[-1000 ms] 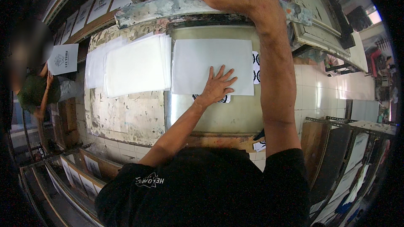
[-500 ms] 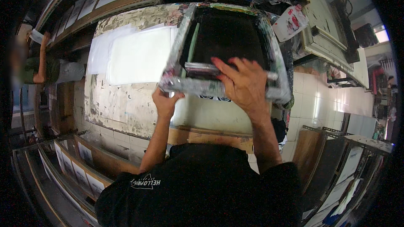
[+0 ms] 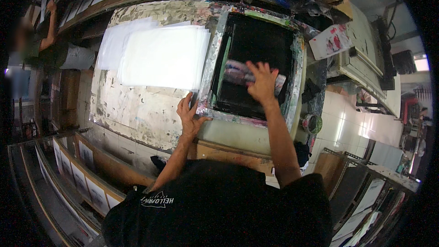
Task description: The person performs screen printing by placing white paper under a screen, using a squeegee to pull ink across the mesh, and lifting the screen to reveal a printed logo. The printed sheets are then stacked on the table.
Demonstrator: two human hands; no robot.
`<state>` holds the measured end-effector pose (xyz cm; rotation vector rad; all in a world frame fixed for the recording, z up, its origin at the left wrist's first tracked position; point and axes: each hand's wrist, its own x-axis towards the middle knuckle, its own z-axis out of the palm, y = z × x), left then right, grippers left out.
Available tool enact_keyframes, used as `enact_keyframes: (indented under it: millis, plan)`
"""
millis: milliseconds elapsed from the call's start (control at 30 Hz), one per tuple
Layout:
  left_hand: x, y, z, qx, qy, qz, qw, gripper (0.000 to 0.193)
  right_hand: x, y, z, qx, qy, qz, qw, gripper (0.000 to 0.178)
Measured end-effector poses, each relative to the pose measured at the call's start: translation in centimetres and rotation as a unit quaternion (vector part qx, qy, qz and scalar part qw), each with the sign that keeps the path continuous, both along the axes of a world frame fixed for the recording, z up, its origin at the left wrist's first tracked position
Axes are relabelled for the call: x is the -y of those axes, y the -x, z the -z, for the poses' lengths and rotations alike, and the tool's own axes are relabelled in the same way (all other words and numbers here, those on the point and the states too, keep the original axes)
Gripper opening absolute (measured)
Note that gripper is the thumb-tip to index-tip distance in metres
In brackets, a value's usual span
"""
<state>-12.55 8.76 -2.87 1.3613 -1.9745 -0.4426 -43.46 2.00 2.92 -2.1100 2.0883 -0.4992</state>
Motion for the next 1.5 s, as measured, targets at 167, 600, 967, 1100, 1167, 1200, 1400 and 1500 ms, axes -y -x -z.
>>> enact_keyframes:
  millis: [167,600,967,1100,1167,1200,1400,1500]
  plan:
    - [-0.1,0.1,-0.4,0.011,-0.017,0.005,1.0,0.087,9.6,4.6,0.1,-0.048,0.064,0.014,0.997,0.075]
    - [-0.4,0.0,-1.8,0.0,-0.02,0.029,0.999,0.087,10.5,6.1,-0.4,-0.049,0.168,-0.07,0.982,0.046]
    - [-0.6,2.0,-5.2,-0.169,-0.01,-0.051,0.984,0.078,-8.9,-2.6,-10.6,-0.027,0.085,-0.042,0.995,0.049]
    - [1.5,4.0,-10.9,-0.229,0.016,-0.083,0.97,0.071,-9.6,-3.0,-16.9,-0.024,0.153,-0.065,0.986,0.056]
    - [3.3,5.2,-13.8,-0.298,0.011,-0.07,0.952,0.065,-7.5,-1.5,-18.5,-0.059,0.225,-0.075,0.97,0.065]
    - [4.5,6.0,-15.0,-0.363,0.025,-0.038,0.931,0.068,-6.3,-0.7,-20.0,-0.053,0.239,-0.084,0.966,0.067]
    - [7.7,6.9,-9.8,-0.168,-0.048,-0.146,0.974,0.056,2.9,3.3,-28.3,-0.051,0.252,-0.097,0.962,0.055]
    - [4.9,6.7,-2.6,0.057,0.008,-0.189,0.98,0.038,5.7,4.0,-30.5,-0.044,0.249,-0.074,0.965,0.051]
